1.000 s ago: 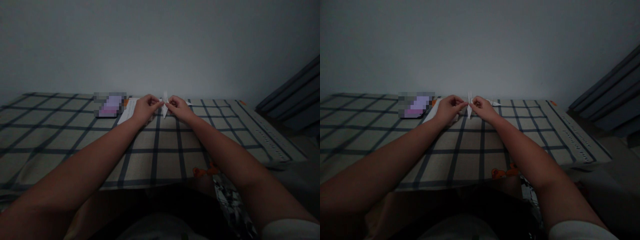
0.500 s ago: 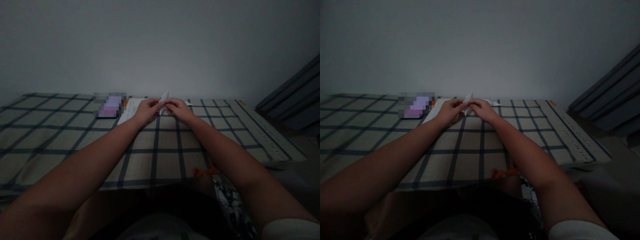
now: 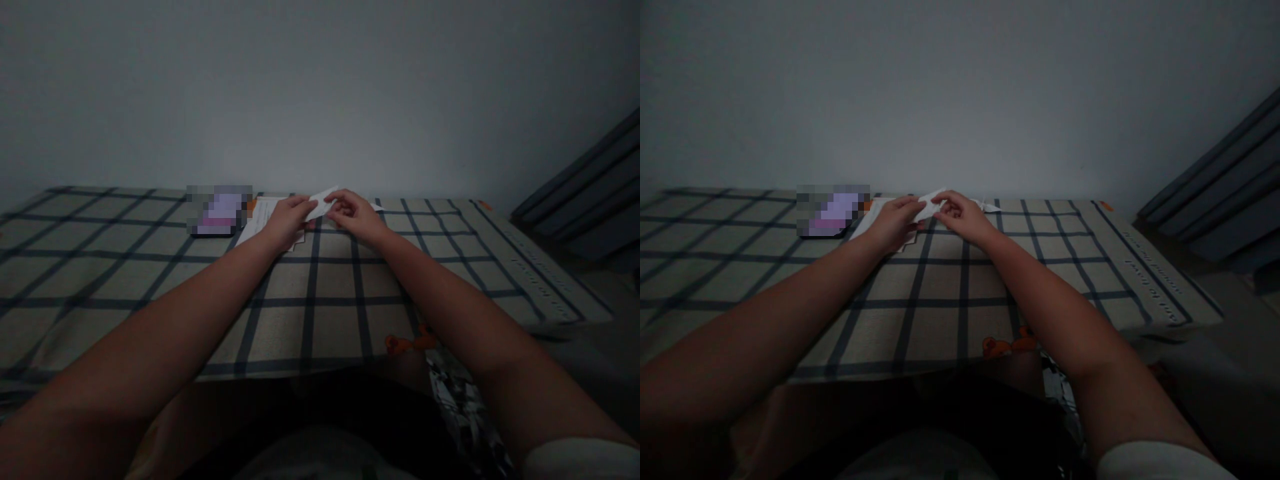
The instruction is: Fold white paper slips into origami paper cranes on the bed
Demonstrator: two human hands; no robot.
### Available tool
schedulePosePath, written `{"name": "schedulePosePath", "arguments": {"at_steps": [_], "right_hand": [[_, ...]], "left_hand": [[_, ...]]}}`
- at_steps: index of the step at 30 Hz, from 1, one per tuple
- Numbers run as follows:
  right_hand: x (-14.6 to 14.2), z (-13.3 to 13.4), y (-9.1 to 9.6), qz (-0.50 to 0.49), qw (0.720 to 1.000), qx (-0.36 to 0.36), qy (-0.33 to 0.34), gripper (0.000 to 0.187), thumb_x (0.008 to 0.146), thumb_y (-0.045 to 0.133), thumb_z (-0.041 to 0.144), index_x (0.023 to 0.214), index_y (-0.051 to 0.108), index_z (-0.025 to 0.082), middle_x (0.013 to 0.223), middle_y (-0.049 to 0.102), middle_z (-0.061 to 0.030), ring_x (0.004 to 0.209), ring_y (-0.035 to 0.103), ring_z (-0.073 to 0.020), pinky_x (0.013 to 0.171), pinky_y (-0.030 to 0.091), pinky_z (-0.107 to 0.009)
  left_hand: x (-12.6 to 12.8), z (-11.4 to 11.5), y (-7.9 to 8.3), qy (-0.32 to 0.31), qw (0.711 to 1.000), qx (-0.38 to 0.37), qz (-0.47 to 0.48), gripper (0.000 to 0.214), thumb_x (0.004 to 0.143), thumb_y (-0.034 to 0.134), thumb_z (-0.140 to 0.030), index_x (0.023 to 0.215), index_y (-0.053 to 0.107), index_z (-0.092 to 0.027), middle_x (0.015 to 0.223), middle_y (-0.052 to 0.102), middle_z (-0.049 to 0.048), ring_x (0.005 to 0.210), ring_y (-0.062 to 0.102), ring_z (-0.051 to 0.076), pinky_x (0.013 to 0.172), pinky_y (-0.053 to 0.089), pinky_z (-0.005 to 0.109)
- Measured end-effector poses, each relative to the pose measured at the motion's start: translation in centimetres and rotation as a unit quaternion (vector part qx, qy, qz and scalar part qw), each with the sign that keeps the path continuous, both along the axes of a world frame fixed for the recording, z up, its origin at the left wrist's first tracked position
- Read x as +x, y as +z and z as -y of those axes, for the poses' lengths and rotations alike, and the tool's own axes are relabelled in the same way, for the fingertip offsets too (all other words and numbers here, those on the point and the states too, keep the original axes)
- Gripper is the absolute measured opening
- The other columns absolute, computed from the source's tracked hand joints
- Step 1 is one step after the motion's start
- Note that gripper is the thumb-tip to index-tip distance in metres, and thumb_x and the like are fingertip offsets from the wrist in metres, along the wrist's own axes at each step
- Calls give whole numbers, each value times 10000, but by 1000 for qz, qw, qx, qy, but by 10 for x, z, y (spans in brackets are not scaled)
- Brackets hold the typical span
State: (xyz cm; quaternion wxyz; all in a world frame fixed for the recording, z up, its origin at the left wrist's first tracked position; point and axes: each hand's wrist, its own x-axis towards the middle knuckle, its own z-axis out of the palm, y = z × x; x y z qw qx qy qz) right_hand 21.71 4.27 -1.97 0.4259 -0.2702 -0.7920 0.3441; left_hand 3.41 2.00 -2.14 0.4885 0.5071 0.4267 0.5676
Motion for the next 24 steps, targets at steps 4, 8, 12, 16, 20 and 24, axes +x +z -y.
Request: {"name": "schedulePosePath", "arguments": {"at_steps": [4, 8, 12, 16, 20, 24], "right_hand": [[0, 0, 0, 42, 999, 26, 10, 274, 820, 651, 277, 1080, 662, 192, 936, 661, -37, 719, 563, -123, 663, 466, -268], [1, -1, 0, 46, 999, 17, -6, 244, 830, 651, 320, 1016, 706, 172, 931, 693, -58, 696, 581, -129, 653, 469, -277], [0, -2, 0, 37, 999, 20, -6, 251, 815, 668, 302, 1024, 708, 169, 934, 701, -58, 679, 578, -122, 657, 467, -278], [-1, 1, 2, 45, 999, 17, 0, 229, 816, 678, 327, 984, 708, 175, 924, 698, -49, 692, 584, -124, 674, 471, -280], [1, 2, 4, 55, 998, 27, -25, 208, 810, 686, 326, 945, 705, 169, 854, 679, -35, 663, 553, -120, 637, 442, -271], [3, 0, 2, 48, 998, 19, -42, 218, 816, 677, 317, 978, 694, 172, 832, 661, -30, 691, 556, -129, 618, 425, -262]], "left_hand": [[-1, -1, -2, -7, 1000, 5, 1, 212, 700, 744, -360, 763, 684, -166, 789, 608, 25, 674, 566, 118, 514, 456, 197], [-2, -3, -6, -36, 999, 2, 7, 190, 714, 749, -343, 745, 680, -168, 792, 610, 27, 676, 571, 115, 517, 463, 197], [0, 0, -4, -28, 1000, 0, 7, 221, 726, 753, -349, 809, 695, -152, 787, 629, 27, 633, 570, 97, 519, 465, 189], [1, 3, 0, -26, 1000, 0, 10, 254, 708, 775, -358, 821, 710, -140, 788, 652, 32, 623, 574, 86, 534, 477, 182], [0, 2, -2, -46, 999, -2, 24, 256, 688, 793, -347, 821, 719, -141, 817, 673, 41, 669, 605, 96, 564, 499, 182], [0, -1, -3, -48, 998, -5, 40, 265, 662, 805, -266, 879, 728, -133, 890, 705, 68, 723, 641, 115, 617, 524, 207]]}}
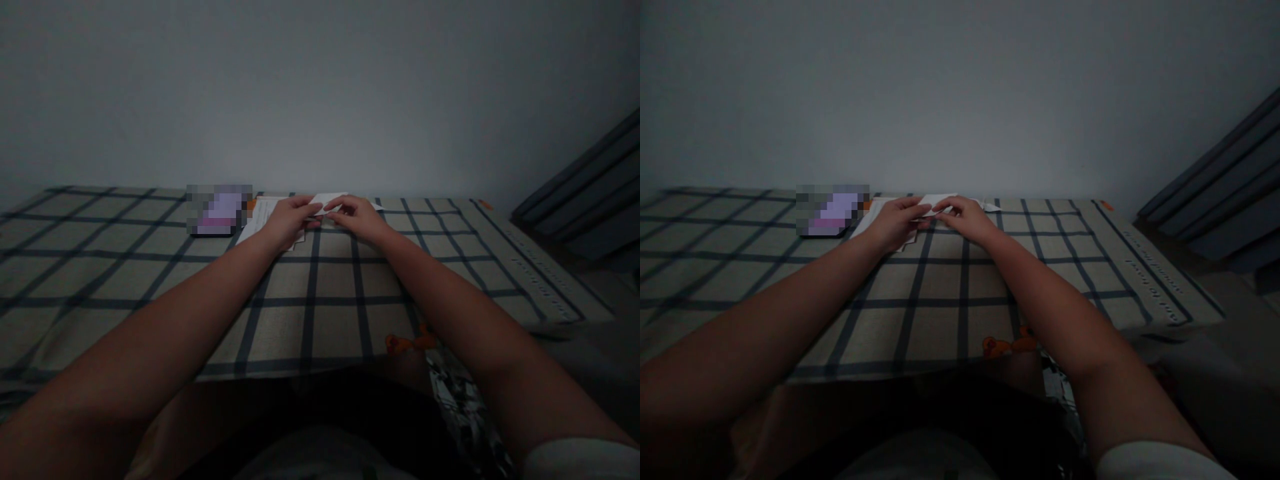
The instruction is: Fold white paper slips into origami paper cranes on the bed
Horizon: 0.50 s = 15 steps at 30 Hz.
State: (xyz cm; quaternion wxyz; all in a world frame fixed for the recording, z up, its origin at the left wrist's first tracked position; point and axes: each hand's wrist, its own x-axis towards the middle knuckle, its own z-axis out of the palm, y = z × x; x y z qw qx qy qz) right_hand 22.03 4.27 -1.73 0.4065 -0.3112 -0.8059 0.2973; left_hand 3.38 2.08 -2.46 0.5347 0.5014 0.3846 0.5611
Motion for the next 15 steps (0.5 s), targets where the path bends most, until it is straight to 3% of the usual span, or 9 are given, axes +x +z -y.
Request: {"name": "schedulePosePath", "arguments": {"at_steps": [6, 15], "right_hand": [[0, 0, -2, -17, 1000, 0, 5, 202, 821, 671, 332, 949, 690, 176, 815, 649, -21, 689, 562, -128, 622, 424, -261], [-2, 0, 2, -29, 1000, 5, -7, 214, 858, 628, 383, 883, 647, 171, 775, 625, -13, 652, 554, -120, 629, 423, -266]], "left_hand": [[-1, -2, -1, 1, 1000, 6, 15, 299, 649, 818, -253, 903, 730, -123, 936, 721, 78, 770, 664, 125, 712, 546, 239], [-1, -2, 0, -22, 1000, 5, 5, 309, 634, 832, -270, 891, 736, -129, 927, 721, 76, 757, 651, 118, 695, 540, 229]]}}
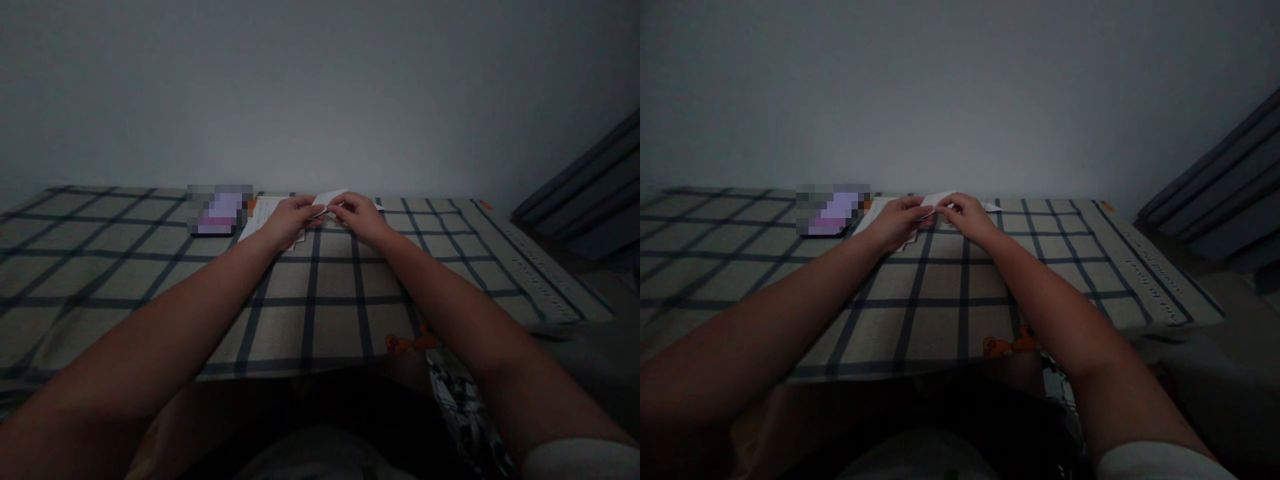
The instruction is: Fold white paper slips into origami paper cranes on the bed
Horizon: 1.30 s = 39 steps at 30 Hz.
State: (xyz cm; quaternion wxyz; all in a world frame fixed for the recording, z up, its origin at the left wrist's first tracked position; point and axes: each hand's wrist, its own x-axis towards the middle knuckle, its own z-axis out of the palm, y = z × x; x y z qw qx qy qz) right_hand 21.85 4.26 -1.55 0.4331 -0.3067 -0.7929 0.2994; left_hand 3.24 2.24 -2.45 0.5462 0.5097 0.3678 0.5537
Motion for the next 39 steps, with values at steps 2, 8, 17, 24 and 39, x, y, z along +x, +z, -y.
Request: {"name": "schedulePosePath", "arguments": {"at_steps": [2, 8, 17, 24, 39], "right_hand": [[0, 0, 0, -1, 1000, 0, -6, 216, 857, 626, 386, 873, 633, 170, 771, 619, -12, 643, 547, -118, 624, 421, -264], [-2, -3, -4, -40, 999, -17, -4, 201, 831, 659, 356, 905, 571, 191, 785, 599, 7, 639, 548, -108, 591, 419, -245], [-5, -2, -3, -64, 997, -40, 1, 224, 818, 663, 349, 900, 503, 216, 806, 564, 18, 664, 559, -100, 591, 464, -232], [-6, -9, -8, -135, 988, -77, -5, 362, 841, 624, 437, 1014, 355, 267, 815, 596, 48, 579, 547, -76, 530, 434, -196], [-4, 0, -2, -35, 994, -103, 1, 189, 827, 631, 341, 760, 588, 170, 659, 574, 18, 587, 521, -104, 572, 414, -243]], "left_hand": [[1, 2, 1, 0, 1000, 3, -7, 328, 629, 839, -286, 897, 732, -130, 936, 719, 77, 771, 656, 122, 713, 541, 238], [4, 5, 3, -5, 1000, 18, -13, 303, 637, 836, -270, 888, 730, -136, 914, 717, 64, 748, 656, 115, 724, 547, 246], [7, 7, 1, 10, 999, 24, -23, 284, 641, 832, -236, 873, 696, -144, 853, 710, 51, 738, 665, 120, 757, 553, 269], [5, 1, 2, 26, 1000, 4, 13, 206, 665, 784, -173, 835, 684, -116, 818, 684, 30, 699, 641, 87, 746, 545, 228], [6, 6, 4, -19, 1000, -6, -19, 189, 688, 750, -178, 847, 675, -110, 762, 671, 31, 647, 604, 79, 652, 481, 200]]}}
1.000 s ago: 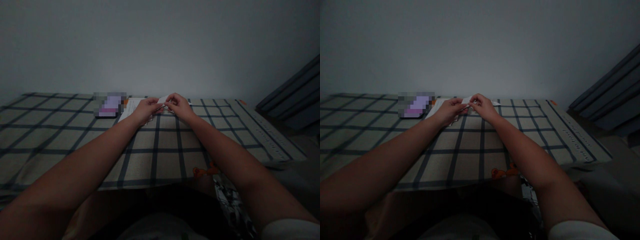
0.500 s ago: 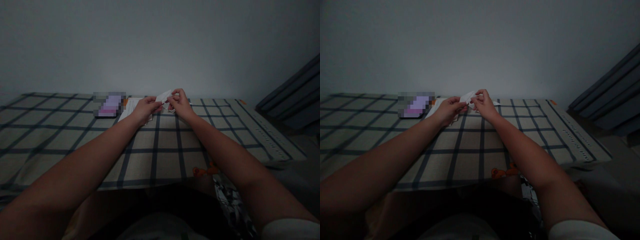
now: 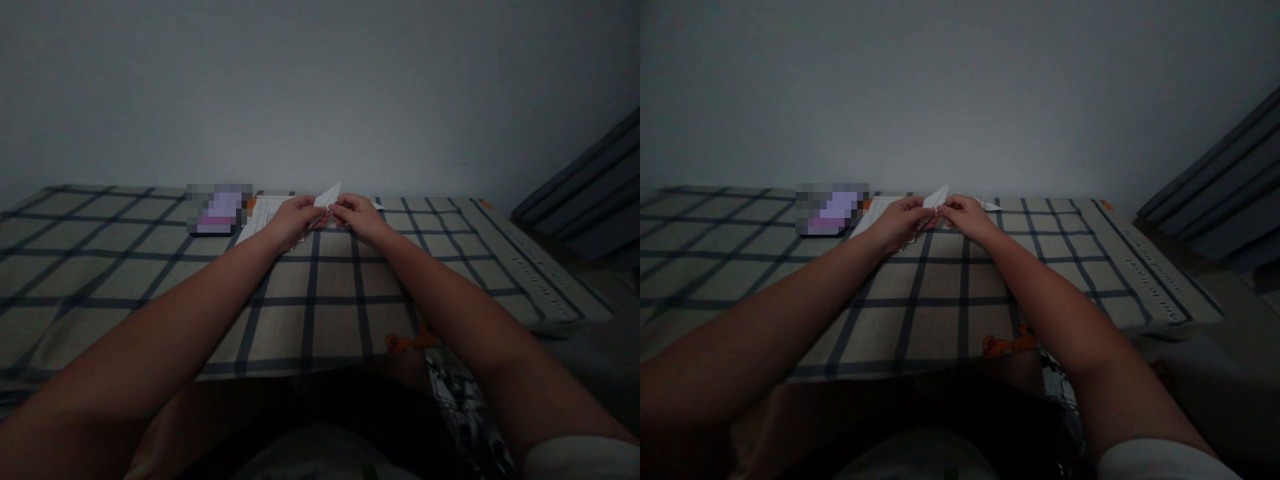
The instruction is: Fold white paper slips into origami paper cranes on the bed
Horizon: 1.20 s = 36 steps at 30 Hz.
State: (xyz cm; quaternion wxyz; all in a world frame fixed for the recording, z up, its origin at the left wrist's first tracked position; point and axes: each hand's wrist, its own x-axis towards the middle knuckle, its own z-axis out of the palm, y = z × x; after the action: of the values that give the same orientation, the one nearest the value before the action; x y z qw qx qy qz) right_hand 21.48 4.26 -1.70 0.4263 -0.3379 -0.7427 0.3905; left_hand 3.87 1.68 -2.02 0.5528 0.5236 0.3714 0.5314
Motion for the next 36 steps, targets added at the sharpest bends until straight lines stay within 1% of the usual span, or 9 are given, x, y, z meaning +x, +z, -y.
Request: {"name": "schedulePosePath", "arguments": {"at_steps": [4, 9, 14, 17, 21, 23, 27, 31, 36], "right_hand": [[2, -5, -2, 6, 1000, -15, 1, 205, 810, 640, 338, 709, 593, 165, 600, 557, 17, 570, 510, -108, 571, 390, -246], [3, -5, 0, 12, 999, -45, 0, 181, 806, 625, 277, 672, 562, 173, 583, 550, 18, 566, 506, -105, 570, 388, -240], [1, -2, 2, 6, 999, -39, -1, 219, 827, 616, 301, 671, 518, 182, 569, 539, 29, 534, 483, -96, 540, 364, -232], [1, -2, 1, 5, 1000, -27, -2, 221, 833, 615, 318, 690, 515, 182, 581, 547, 29, 539, 487, -97, 542, 365, -231], [2, -3, 2, 0, 1000, -19, -15, 220, 847, 606, 307, 692, 509, 186, 573, 538, 32, 538, 488, -99, 546, 367, -235], [2, -2, 3, -7, 999, -22, -21, 227, 851, 601, 297, 682, 494, 189, 561, 526, 35, 531, 485, -98, 541, 365, -236], [1, 0, 4, -19, 999, -25, -13, 240, 859, 592, 314, 682, 482, 194, 572, 511, 42, 528, 486, -93, 533, 366, -234], [2, -2, 1, -18, 999, -29, 4, 241, 862, 592, 373, 724, 528, 186, 615, 530, 35, 545, 497, -93, 537, 378, -235], [3, -2, 1, 3, 1000, 7, 6, 259, 852, 621, 379, 702, 564, 175, 605, 531, 27, 545, 466, -92, 551, 379, -241]], "left_hand": [[-1, 2, -2, -17, 998, -3, -60, 186, 714, 751, -261, 807, 689, -112, 642, 636, 19, 499, 501, 67, 483, 356, 205], [0, 10, 6, 3, 997, -2, -74, 149, 703, 773, -221, 752, 681, -115, 638, 648, 32, 533, 533, 84, 506, 363, 213], [0, 11, 10, -5, 997, -12, -81, 133, 730, 753, -221, 756, 682, -112, 600, 631, 24, 479, 482, 69, 474, 331, 208], [0, 6, 4, -18, 998, -22, -64, 141, 722, 752, -226, 784, 694, -114, 669, 666, 39, 534, 540, 83, 519, 393, 210], [0, 1, -3, -48, 998, -39, -27, 172, 720, 755, -232, 824, 708, -103, 791, 702, 74, 678, 636, 117, 684, 497, 248], [0, 2, -4, -55, 997, -47, -19, 175, 730, 753, -238, 820, 712, -94, 793, 702, 79, 701, 648, 126, 739, 515, 273], [0, 5, -2, -54, 998, -38, -22, 145, 746, 748, -230, 787, 715, -94, 754, 692, 68, 670, 629, 113, 712, 509, 260], [-1, 5, 0, -47, 998, -26, -28, 154, 763, 748, -256, 771, 711, -107, 732, 686, 59, 658, 616, 107, 700, 502, 253], [0, 4, -1, -54, 998, -21, -37, 171, 774, 744, -278, 768, 713, -109, 752, 695, 67, 673, 629, 108, 722, 506, 250]]}}
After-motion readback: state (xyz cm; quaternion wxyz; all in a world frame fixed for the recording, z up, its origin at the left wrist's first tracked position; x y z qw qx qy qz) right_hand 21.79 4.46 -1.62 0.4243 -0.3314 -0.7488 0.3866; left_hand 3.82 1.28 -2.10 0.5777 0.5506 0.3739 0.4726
